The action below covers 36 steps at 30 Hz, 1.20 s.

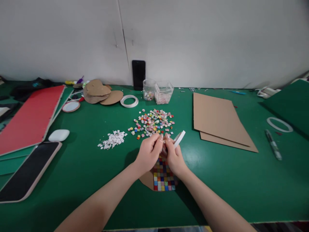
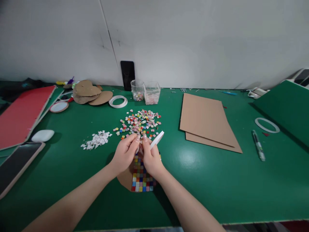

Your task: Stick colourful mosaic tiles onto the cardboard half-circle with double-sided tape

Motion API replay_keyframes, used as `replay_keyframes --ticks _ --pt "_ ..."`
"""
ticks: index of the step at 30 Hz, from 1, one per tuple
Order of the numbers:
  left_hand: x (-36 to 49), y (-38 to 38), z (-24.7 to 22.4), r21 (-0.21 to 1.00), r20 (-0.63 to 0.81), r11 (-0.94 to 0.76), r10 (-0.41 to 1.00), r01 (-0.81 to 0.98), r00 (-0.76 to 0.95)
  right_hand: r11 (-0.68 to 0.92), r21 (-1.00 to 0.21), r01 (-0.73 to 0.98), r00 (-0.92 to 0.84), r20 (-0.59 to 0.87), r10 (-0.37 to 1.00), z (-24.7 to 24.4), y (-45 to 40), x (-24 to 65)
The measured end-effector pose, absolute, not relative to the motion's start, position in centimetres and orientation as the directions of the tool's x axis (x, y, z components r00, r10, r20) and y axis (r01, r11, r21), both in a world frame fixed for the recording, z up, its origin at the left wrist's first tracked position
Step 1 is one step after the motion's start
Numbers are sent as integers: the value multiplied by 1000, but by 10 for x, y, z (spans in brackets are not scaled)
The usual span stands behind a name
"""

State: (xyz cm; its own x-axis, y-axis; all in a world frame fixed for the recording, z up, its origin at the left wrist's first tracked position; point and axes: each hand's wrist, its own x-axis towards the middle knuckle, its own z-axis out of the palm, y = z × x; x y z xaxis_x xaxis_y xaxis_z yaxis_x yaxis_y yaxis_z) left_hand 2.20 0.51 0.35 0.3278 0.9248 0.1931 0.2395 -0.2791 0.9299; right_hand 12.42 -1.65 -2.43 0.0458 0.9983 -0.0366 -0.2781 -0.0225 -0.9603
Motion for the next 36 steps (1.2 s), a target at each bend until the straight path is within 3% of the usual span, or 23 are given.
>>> replay_keyframes --ticks 6,12,16,24,36 --pt "22 4 4 968 163 -216 929 129 332 -67 -947 -314 82 -97 992 -21 -17 123" --pt "22 3 5 933 208 -289 919 213 336 -62 -938 -341 42 -81 996 -21 -18 123" --pt "23 1 4 927 171 -264 930 267 325 13 -955 -295 71 -9 997 -23 -17 124" --pt "30 -5 -1 927 125 -214 950 308 286 232 -972 -20 107 229 968 -27 -16 125" --pt "32 -7 -6 904 201 -284 942 320 269 299 -954 30 109 300 948 -22 -18 123"
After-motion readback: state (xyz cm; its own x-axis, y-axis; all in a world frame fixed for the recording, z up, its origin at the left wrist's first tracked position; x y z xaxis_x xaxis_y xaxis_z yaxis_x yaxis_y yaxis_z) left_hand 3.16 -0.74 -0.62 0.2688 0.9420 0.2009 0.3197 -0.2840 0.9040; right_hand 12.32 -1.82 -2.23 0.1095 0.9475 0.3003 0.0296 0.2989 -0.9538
